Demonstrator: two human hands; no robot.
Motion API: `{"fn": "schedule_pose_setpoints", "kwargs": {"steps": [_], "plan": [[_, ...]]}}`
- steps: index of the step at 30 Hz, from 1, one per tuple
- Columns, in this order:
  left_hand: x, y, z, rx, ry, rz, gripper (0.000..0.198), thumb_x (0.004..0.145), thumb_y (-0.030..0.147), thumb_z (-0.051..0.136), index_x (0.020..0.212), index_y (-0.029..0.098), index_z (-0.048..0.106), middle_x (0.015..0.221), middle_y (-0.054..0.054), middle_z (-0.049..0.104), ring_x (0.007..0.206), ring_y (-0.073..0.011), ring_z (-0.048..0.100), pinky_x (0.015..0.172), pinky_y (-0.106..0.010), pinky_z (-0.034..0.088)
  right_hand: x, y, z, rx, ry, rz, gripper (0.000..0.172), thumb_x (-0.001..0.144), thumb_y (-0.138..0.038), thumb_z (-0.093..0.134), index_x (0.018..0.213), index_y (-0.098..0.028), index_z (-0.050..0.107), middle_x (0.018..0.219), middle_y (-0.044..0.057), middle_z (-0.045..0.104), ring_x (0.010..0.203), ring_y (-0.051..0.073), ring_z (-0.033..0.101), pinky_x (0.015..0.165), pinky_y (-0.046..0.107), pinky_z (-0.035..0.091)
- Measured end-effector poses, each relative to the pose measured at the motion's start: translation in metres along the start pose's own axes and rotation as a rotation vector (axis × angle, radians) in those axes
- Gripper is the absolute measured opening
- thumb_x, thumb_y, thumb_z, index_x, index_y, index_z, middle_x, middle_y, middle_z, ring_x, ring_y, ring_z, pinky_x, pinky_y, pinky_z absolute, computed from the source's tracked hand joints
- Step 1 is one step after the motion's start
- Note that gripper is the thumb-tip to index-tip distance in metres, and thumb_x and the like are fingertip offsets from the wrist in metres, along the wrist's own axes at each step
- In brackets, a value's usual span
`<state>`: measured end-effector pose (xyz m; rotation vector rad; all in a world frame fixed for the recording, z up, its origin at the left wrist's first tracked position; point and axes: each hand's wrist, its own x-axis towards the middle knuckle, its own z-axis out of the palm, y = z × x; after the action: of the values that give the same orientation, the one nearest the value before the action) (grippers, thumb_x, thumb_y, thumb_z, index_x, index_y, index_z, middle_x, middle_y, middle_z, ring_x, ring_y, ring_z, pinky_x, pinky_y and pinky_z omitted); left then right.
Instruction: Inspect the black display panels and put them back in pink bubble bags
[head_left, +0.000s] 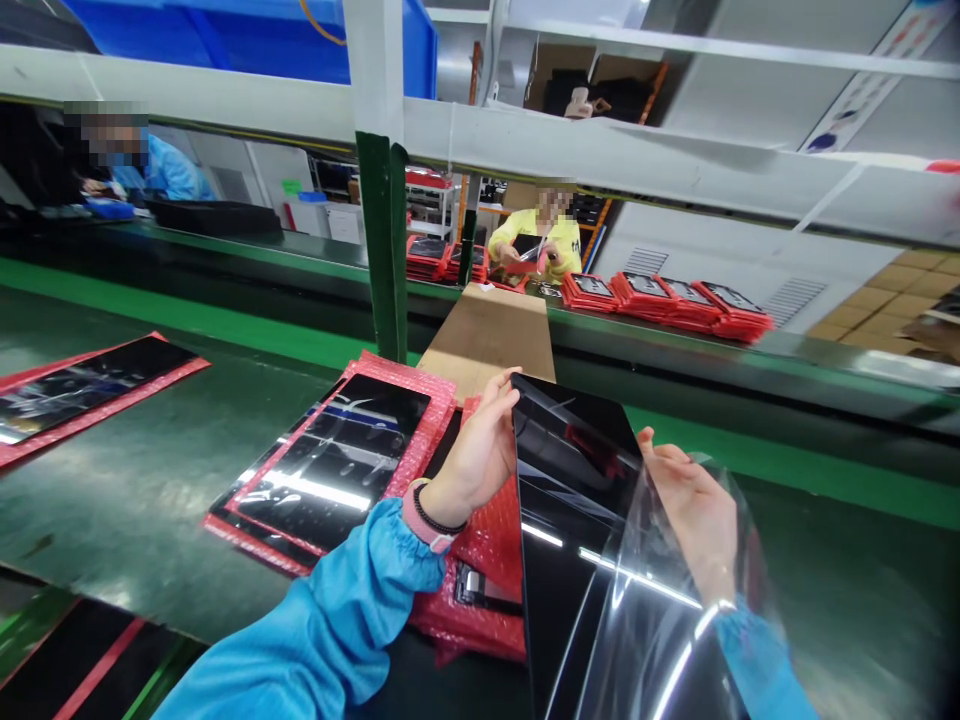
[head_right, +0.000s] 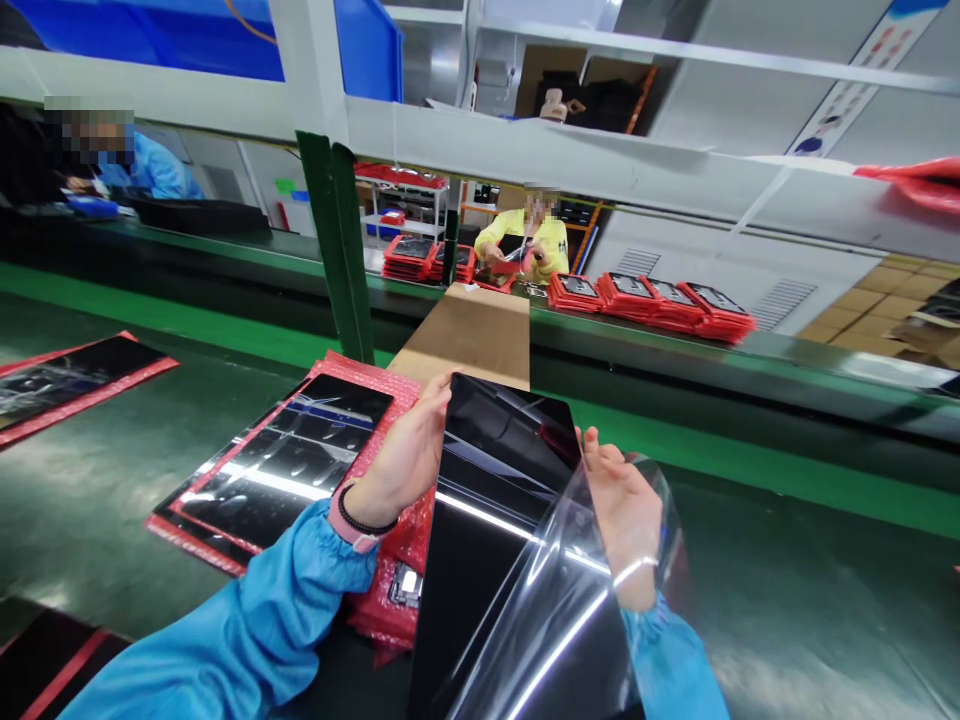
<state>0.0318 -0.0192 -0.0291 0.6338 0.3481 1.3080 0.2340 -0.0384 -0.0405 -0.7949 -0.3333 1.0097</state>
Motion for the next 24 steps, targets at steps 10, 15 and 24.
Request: {"fn": "schedule_pose_setpoints", "kwargs": {"steps": [10, 15, 24], "plan": [[0.001, 0.000, 0.000, 0.022, 0.012, 0.009, 0.030, 0.087, 0.022, 0.059, 0.118, 0.022, 0.059, 0.116, -0.001, 0.064, 0.106, -0.0182, 0.062, 0.095, -0.030, 0.045, -0.021, -0.014, 0.028, -0.003, 0.215, 0.171, 0.029, 0.065, 0.006, 0.037, 0.068, -0.022, 0.041, 0.064, -0.006, 0.039, 0.074, 0.006, 0.066, 0.087, 0.016, 0.053], [0.001, 0.000, 0.002, 0.044, 0.037, 0.037, 0.024, 0.087, 0.019, 0.059, 0.111, 0.020, 0.062, 0.115, 0.000, 0.065, 0.111, -0.0178, 0.059, 0.099, -0.030, 0.043, -0.016, -0.012, 0.017, -0.031, 0.157, 0.157, 0.027, 0.062, 0.004, 0.041, 0.066, -0.023, 0.040, 0.062, -0.008, 0.037, 0.077, 0.007, 0.066, 0.099, 0.019, 0.046], [0.000, 0.001, 0.003, 0.071, 0.081, 0.064, 0.020, 0.089, 0.015, 0.056, 0.107, 0.020, 0.064, 0.115, 0.003, 0.067, 0.126, -0.0140, 0.050, 0.109, -0.025, 0.032, -0.002, -0.003, -0.009, -0.086, 0.007, 0.021, 0.019, 0.061, -0.002, 0.053, 0.053, -0.019, 0.051, 0.060, -0.005, 0.047, 0.083, 0.012, 0.067, 0.111, 0.029, 0.037]]}}
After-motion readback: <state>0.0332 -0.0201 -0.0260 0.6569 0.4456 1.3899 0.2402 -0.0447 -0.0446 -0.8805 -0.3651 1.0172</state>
